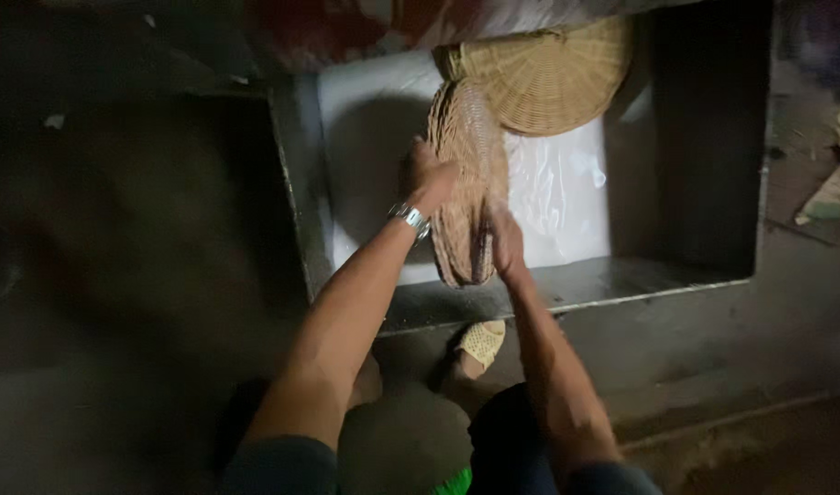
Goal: The person carries a stack of woven baskets to a sink, then washes them one by one by hand in soapy water. The person scrubs the baskets, rinses them, and places them on a drying rack.
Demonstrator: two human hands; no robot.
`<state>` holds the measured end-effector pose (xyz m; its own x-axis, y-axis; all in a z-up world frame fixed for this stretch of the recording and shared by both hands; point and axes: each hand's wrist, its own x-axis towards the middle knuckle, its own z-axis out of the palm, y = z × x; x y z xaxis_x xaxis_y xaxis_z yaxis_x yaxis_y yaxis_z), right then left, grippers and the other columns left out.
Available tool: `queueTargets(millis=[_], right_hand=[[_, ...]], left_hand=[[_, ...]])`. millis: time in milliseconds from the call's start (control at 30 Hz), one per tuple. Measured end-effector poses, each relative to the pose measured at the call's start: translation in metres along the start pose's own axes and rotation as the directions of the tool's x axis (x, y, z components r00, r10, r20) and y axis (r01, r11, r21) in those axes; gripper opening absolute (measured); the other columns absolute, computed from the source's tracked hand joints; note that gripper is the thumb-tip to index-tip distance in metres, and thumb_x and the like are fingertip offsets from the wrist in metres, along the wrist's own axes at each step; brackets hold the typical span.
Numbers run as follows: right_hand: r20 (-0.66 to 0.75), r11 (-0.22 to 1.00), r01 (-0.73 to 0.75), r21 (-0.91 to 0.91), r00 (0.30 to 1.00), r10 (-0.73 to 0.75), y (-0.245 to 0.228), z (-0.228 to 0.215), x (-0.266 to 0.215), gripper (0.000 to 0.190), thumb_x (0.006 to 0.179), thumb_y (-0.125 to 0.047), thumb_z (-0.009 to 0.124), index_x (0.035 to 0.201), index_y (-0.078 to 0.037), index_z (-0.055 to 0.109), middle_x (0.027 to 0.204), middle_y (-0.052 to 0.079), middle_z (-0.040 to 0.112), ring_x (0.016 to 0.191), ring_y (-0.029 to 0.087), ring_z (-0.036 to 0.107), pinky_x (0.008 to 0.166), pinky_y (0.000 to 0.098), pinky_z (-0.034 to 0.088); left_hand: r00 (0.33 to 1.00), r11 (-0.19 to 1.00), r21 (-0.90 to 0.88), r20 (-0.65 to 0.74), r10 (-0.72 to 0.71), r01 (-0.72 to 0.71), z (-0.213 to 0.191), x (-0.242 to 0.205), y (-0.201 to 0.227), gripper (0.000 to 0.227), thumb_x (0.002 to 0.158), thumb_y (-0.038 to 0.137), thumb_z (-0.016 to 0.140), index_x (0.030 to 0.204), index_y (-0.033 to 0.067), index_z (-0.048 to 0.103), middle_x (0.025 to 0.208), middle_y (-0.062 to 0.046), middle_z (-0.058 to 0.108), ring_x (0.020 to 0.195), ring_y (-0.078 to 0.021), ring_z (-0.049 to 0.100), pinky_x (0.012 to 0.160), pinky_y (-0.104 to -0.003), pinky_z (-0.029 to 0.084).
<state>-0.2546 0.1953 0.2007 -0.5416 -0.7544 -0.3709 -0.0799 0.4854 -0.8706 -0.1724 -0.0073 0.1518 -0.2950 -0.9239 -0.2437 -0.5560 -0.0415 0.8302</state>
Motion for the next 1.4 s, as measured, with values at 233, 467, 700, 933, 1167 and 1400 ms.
queueTargets(millis=[233,467,700,933,1167,1400], right_hand=[[-0.167,0.926,0.063,-0.373,0.977,-0.134,-0.144,0.005,-0.094,0.117,0.072,-0.044,0.089,0.154,0.009,0.024,0.14,0.034,0.049,0.125,0.045,0.052,0.1,0.0492,0.045],[-0.212,0.953,-0.201,-0.226,0.965,0.153,-0.088,-0.024,-0.058,0.056,0.078,-0.027,0.081,0.12,0.001,0.057,0.103,0.023,0.074,0.094,0.032,0.074,0.084,0.0423,0.058],[-0.305,0.998,-0.055,0.024,0.95,0.06,-0.119,-0.078,-0.031,0.034,0.081,-0.013,0.078,0.108,0.004,0.067,0.093,0.014,0.074,0.084,0.021,0.069,0.074,0.0325,0.054],[-0.402,0.914,-0.192,0.358,0.851,0.337,-0.193,-0.101,-0.076,0.026,0.079,-0.006,0.079,0.098,0.008,0.069,0.088,0.01,0.071,0.073,0.019,0.063,0.065,0.0337,0.052],[-0.513,0.864,-0.009,0.503,0.802,0.306,-0.256,-0.125,-0.135,0.03,0.081,-0.002,0.073,0.11,0.002,0.067,0.096,0.007,0.071,0.08,0.017,0.065,0.072,0.0299,0.056],[-0.457,0.75,0.016,0.661,0.802,0.385,-0.334,-0.151,-0.195,0.025,0.085,-0.003,0.073,0.107,0.008,0.069,0.101,0.013,0.072,0.083,0.022,0.07,0.076,0.0353,0.06]], left_hand=[[0.967,0.967,-0.095,0.127,-0.223,0.235,0.031,-0.037,0.079,0.107,0.076,0.008,0.066,0.158,-0.0125,0.001,0.15,-0.038,0.039,0.141,-0.0421,0.043,0.122,-0.038,0.032],[0.991,0.986,-0.169,0.131,0.025,-0.003,-0.023,-0.097,0.1,0.094,0.087,0.044,0.081,0.15,-0.0056,0.032,0.143,-0.03,0.052,0.13,-0.0384,0.053,0.108,-0.042,0.042],[0.925,0.929,-0.022,0.108,-0.365,0.369,-0.195,-0.182,0.042,0.063,0.091,0.049,0.077,0.13,0.0015,0.063,0.117,-0.012,0.07,0.092,-0.0135,0.066,0.072,-0.028,0.056],[0.843,0.819,-0.208,0.079,-0.531,0.535,-0.258,-0.235,0.026,0.062,0.09,0.045,0.073,0.13,-0.0014,0.061,0.102,-0.01,0.073,0.077,-0.0149,0.067,0.063,-0.029,0.057],[0.871,0.773,-0.403,0.27,-0.41,0.489,-0.265,-0.231,0.17,0.07,0.086,0.047,0.073,0.134,-0.001,0.056,0.118,-0.012,0.07,0.095,-0.0168,0.069,0.075,-0.032,0.059],[0.954,0.945,-0.174,0.167,-0.247,0.275,-0.289,-0.242,0.215,0.068,0.089,0.047,0.069,0.131,-0.0046,0.061,0.126,-0.023,0.068,0.111,-0.0288,0.07,0.086,-0.037,0.057]])
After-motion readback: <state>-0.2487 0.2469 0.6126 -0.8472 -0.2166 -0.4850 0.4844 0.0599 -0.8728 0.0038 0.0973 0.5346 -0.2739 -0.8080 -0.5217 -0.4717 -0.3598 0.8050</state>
